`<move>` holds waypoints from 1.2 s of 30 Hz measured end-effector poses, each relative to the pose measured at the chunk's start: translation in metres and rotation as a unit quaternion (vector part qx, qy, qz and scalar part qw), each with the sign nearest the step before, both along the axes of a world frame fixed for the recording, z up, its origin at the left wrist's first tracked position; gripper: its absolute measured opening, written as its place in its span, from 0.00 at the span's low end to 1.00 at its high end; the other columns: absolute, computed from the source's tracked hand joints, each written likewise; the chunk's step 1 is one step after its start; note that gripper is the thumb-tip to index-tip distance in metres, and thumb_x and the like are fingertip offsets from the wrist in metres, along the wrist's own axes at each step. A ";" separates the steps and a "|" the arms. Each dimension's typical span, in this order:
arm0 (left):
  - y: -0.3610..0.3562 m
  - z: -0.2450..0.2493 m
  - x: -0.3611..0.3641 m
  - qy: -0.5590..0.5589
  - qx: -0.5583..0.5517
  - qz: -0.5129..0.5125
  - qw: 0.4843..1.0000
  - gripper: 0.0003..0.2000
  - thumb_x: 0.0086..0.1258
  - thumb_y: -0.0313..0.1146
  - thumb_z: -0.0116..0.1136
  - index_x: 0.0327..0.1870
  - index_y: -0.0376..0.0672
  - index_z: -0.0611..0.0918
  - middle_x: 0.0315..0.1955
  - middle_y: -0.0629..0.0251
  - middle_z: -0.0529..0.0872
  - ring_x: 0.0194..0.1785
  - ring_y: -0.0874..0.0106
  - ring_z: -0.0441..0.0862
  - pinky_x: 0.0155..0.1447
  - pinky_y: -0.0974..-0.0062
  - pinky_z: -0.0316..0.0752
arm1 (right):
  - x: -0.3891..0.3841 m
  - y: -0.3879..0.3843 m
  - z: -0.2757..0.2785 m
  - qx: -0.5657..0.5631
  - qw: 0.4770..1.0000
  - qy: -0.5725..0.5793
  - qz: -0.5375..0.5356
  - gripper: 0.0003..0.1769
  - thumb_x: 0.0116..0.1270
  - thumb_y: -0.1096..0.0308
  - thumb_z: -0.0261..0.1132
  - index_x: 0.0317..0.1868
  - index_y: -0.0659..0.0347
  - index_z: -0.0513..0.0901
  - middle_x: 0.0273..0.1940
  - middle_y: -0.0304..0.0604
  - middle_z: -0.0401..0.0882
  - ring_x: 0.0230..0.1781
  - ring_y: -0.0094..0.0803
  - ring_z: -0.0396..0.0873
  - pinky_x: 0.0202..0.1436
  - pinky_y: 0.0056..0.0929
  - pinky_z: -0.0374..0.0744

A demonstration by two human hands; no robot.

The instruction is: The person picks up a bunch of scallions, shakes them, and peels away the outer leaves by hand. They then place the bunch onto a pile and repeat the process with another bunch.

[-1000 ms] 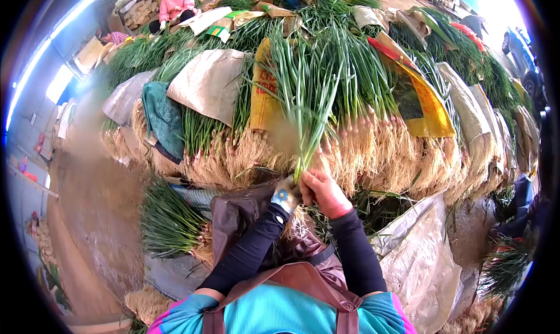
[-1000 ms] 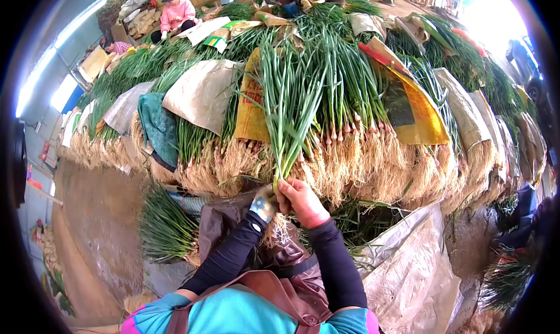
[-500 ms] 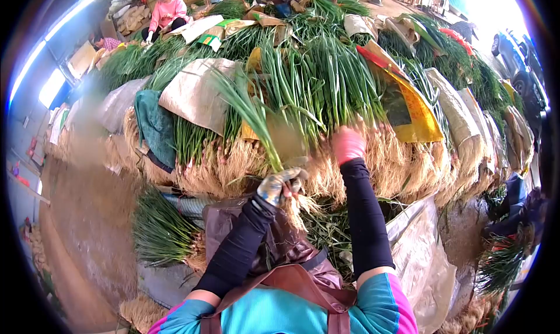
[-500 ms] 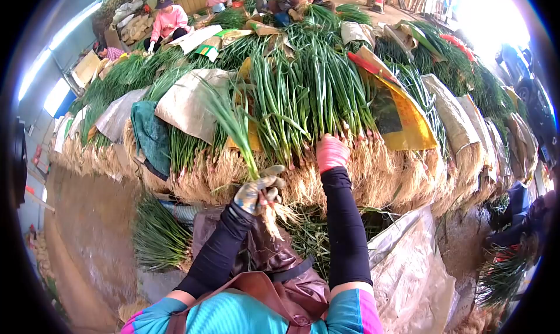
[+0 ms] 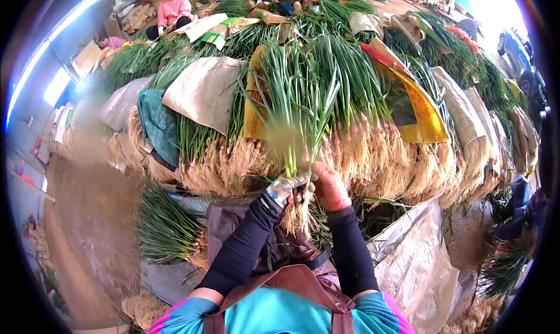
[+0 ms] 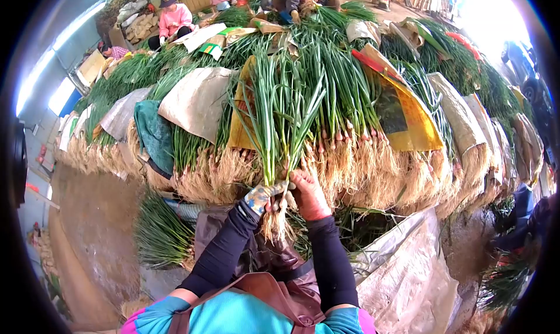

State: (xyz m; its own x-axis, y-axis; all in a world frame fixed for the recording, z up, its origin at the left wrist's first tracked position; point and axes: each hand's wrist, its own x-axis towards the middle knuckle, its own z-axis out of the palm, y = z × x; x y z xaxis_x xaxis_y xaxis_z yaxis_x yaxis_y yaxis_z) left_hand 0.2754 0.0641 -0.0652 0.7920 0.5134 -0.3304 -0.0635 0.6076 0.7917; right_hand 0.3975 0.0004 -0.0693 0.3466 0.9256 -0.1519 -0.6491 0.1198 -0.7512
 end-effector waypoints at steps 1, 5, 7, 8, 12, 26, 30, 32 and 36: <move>0.003 -0.004 -0.002 0.059 0.089 -0.010 0.994 0.13 0.66 0.41 0.54 0.37 0.39 0.80 0.22 0.65 0.83 0.15 0.81 0.74 0.17 0.88 0.64 | 0.002 -0.005 0.004 0.000 1.000 0.018 0.021 0.08 0.63 0.67 0.60 0.35 0.63 0.80 0.22 0.30 0.73 0.20 0.17 0.69 0.22 0.12 0.67; -0.005 0.000 0.001 0.075 0.075 0.006 0.994 0.11 0.62 0.39 0.59 0.36 0.40 0.81 0.20 0.67 0.82 0.14 0.81 0.74 0.15 0.88 0.62 | 0.017 0.011 -0.010 -0.031 0.953 -0.130 -0.272 0.10 0.64 0.69 0.57 0.24 0.61 0.73 0.19 0.31 0.69 0.17 0.16 0.62 0.20 0.17 0.62; -0.002 -0.001 0.000 0.108 0.081 0.011 0.991 0.09 0.59 0.35 0.63 0.34 0.39 0.81 0.19 0.67 0.82 0.13 0.80 0.74 0.15 0.87 0.62 | 0.021 0.017 0.007 -0.066 0.944 -0.256 -0.199 0.10 0.63 0.66 0.59 0.25 0.61 0.73 0.18 0.32 0.69 0.18 0.17 0.63 0.21 0.18 0.64; -0.004 -0.003 0.001 0.188 0.151 0.021 0.970 0.09 0.58 0.35 0.64 0.33 0.39 0.81 0.19 0.67 0.82 0.14 0.78 0.75 0.16 0.85 0.63 | 0.021 0.025 0.007 -0.065 0.927 -0.323 -0.180 0.11 0.62 0.64 0.60 0.26 0.60 0.73 0.18 0.32 0.69 0.18 0.17 0.63 0.22 0.18 0.65; -0.013 -0.020 0.010 0.117 0.199 0.109 0.967 0.08 0.56 0.33 0.65 0.30 0.38 0.80 0.18 0.67 0.81 0.14 0.78 0.74 0.16 0.85 0.65 | 0.026 0.038 0.018 -0.075 0.912 -0.358 -0.187 0.13 0.60 0.64 0.62 0.23 0.64 0.72 0.17 0.34 0.68 0.17 0.18 0.61 0.22 0.20 0.65; 0.050 -0.029 -0.017 -0.024 -0.068 0.066 0.995 0.12 0.67 0.38 0.53 0.37 0.38 0.80 0.28 0.64 0.84 0.26 0.76 0.78 0.20 0.91 0.70 | 0.070 -0.049 -0.061 -0.007 0.533 -0.818 0.215 0.12 0.59 0.59 0.61 0.24 0.57 0.80 0.22 0.42 0.79 0.22 0.32 0.78 0.24 0.27 0.76; 0.049 -0.025 0.008 -0.210 -0.067 -0.036 0.975 0.11 0.67 0.32 0.51 0.46 0.36 0.77 0.26 0.64 0.83 0.29 0.69 0.80 0.29 0.75 0.76 | 0.073 0.030 0.018 -0.249 0.507 -0.805 -0.181 0.11 0.58 0.62 0.62 0.22 0.56 0.76 0.17 0.38 0.75 0.17 0.30 0.75 0.20 0.28 0.74; 0.047 -0.024 0.014 -0.152 -0.056 -0.016 0.987 0.11 0.67 0.29 0.51 0.47 0.35 0.76 0.26 0.64 0.82 0.28 0.68 0.80 0.30 0.75 0.76 | 0.072 0.041 0.018 -0.302 0.521 -0.787 -0.134 0.10 0.58 0.62 0.62 0.22 0.56 0.75 0.17 0.38 0.75 0.16 0.28 0.75 0.19 0.28 0.74; 0.052 -0.042 0.020 0.049 0.031 -0.044 0.997 0.14 0.68 0.38 0.50 0.54 0.56 0.76 0.28 0.67 0.79 0.18 0.88 0.63 0.14 0.96 0.56 | 0.034 0.001 0.014 -0.138 0.613 -0.756 -0.185 0.10 0.58 0.62 0.62 0.23 0.58 0.77 0.17 0.43 0.76 0.16 0.33 0.76 0.21 0.31 0.75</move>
State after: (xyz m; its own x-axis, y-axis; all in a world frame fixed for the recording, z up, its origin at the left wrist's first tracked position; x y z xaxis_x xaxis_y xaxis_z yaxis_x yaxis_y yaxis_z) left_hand 0.2958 0.1159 -0.1069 0.8005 0.4649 -0.3781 0.0677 0.5568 0.8279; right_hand 0.4312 0.0018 -0.0552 0.4638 0.7519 0.4685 0.8462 -0.2194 -0.4856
